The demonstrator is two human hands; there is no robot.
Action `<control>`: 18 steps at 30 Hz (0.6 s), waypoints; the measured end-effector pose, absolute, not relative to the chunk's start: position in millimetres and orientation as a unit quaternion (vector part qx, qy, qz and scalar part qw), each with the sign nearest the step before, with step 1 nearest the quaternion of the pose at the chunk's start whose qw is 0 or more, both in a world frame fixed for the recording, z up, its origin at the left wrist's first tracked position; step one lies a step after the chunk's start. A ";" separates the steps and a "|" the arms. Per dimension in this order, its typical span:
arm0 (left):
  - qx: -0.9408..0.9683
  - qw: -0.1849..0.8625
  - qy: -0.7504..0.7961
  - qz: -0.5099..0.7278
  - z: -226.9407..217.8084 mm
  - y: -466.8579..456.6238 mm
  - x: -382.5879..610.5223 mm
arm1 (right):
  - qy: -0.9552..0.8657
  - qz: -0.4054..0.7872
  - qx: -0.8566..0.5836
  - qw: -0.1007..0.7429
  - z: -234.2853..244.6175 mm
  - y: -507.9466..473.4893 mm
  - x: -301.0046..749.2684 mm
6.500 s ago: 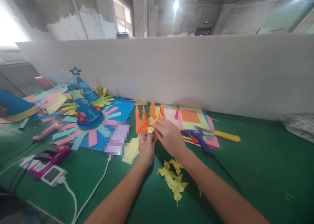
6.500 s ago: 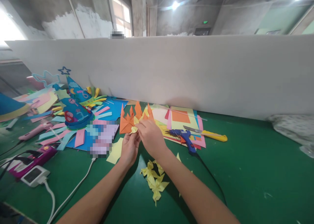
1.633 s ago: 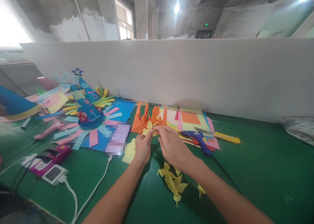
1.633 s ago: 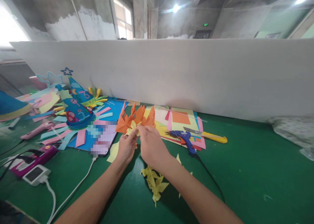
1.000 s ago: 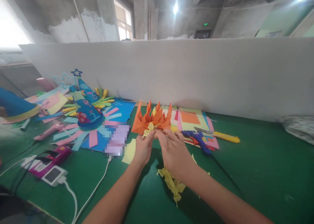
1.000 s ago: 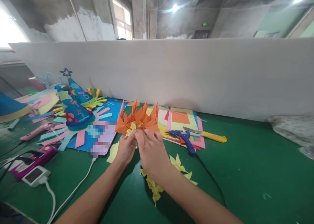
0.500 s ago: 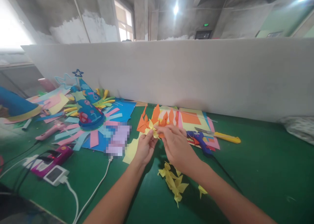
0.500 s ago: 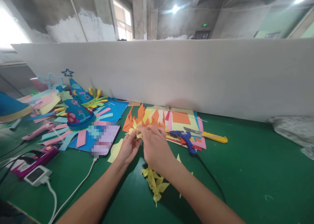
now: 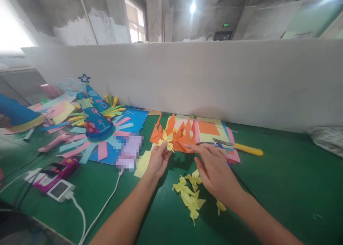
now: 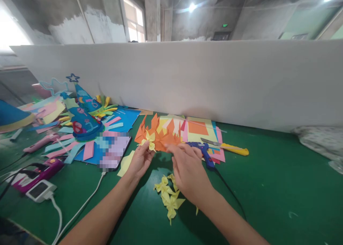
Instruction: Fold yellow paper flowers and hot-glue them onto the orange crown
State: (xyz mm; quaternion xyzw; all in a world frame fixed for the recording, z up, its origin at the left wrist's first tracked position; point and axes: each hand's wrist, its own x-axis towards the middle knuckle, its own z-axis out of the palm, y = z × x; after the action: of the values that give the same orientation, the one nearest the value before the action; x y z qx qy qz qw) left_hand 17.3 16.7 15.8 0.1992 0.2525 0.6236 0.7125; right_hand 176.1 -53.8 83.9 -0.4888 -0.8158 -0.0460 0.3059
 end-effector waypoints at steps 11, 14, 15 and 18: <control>0.182 0.725 0.259 0.611 6.1 21.0 15.0 | -0.772 -0.083 -0.570 0.269 48.1 -74.2 233.0; 0.172 0.725 0.261 0.613 4.9 22.3 13.7 | -0.763 -0.068 -0.583 0.272 41.9 -74.5 242.8; 0.168 0.726 0.262 0.614 4.9 22.6 13.3 | -0.760 -0.059 -0.587 0.272 40.7 -73.4 245.9; 0.159 0.732 0.261 0.609 5.9 22.9 12.7 | -0.752 -0.024 -0.597 0.277 41.1 -65.0 252.1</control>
State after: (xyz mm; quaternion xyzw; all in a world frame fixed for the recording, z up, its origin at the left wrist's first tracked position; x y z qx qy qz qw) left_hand 12.7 22.9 5.9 0.1587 0.2611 0.6094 0.7316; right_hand 252.1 -65.0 41.1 -0.5969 -0.7524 -0.0239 0.2774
